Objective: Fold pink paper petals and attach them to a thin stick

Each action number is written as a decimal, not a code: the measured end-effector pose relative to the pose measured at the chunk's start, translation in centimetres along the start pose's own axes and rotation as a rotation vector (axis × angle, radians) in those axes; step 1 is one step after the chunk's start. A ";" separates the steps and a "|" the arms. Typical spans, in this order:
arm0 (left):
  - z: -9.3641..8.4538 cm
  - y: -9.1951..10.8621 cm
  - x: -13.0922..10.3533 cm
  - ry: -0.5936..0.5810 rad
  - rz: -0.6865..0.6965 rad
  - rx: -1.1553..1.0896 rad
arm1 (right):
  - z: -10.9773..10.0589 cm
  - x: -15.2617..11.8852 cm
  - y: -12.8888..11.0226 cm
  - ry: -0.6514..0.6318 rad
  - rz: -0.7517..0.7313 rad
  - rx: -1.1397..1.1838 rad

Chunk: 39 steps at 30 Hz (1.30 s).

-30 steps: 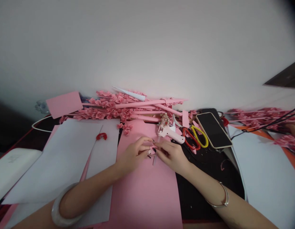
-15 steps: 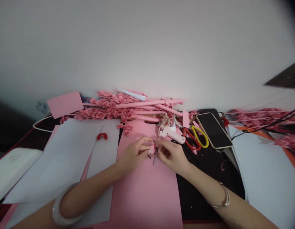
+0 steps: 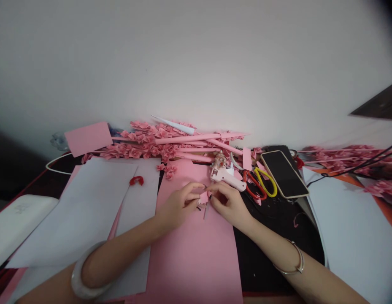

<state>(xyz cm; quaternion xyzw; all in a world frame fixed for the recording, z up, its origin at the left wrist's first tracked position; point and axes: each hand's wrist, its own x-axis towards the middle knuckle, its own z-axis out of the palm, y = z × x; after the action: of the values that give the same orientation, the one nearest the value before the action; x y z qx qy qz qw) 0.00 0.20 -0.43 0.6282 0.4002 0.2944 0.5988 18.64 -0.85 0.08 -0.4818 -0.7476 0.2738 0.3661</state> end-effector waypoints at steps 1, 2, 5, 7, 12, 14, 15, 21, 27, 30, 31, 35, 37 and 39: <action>0.0 0.0 0.0 0.002 0.003 -0.002 | 0.0 0.0 0.0 0.001 -0.001 0.008; 0.1 0.0 0.0 0.004 0.002 -0.018 | -0.1 0.1 0.0 0.006 -0.002 0.020; 0.2 0.0 0.2 0.001 -0.037 -0.144 | -0.2 0.1 0.0 0.020 -0.018 0.085; 0.3 0.1 0.3 -0.003 -0.069 -0.226 | -0.1 0.1 -0.1 0.006 -0.035 0.137; 0.4 0.4 0.6 -0.015 -0.103 -0.263 | 0.3 -0.2 -0.1 -0.013 -0.054 0.169; 0.4 0.4 0.6 -0.018 -0.106 -0.257 | 0.4 -0.3 -0.1 -0.001 -0.049 0.161; 0.3 0.4 0.6 -0.018 -0.109 -0.252 | 0.4 -0.3 -0.1 0.004 -0.044 0.162; 0.0 0.2 0.7 -0.063 -0.089 -0.228 | 0.3 -0.1 -0.3 0.015 -0.003 0.230; -0.3 0.2 0.7 -0.091 -0.082 -0.226 | 0.3 0.0 -0.1 0.041 -0.006 0.290; -0.3 0.2 0.7 -0.093 -0.101 -0.260 | 0.3 0.0 -0.1 0.079 -0.026 0.260; -0.3 0.2 0.8 -0.088 -0.110 -0.277 | 0.3 0.0 -0.1 0.094 -0.035 0.243; -0.3 0.3 0.8 -0.035 -0.187 -0.346 | 0.2 0.0 -0.1 0.112 -0.082 0.166; -0.2 0.4 0.8 -0.014 -0.212 -0.367 | 0.2 -0.1 -0.1 0.091 -0.112 0.130; -0.2 0.4 0.7 0.002 -0.214 -0.388 | 0.1 -0.2 -0.1 0.065 -0.148 0.091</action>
<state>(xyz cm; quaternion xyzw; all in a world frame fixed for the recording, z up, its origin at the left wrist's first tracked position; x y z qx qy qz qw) 0.25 0.94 -0.04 0.4548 0.4010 0.3014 0.7359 18.54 -1.05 0.01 -0.4167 -0.7557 0.2637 0.4309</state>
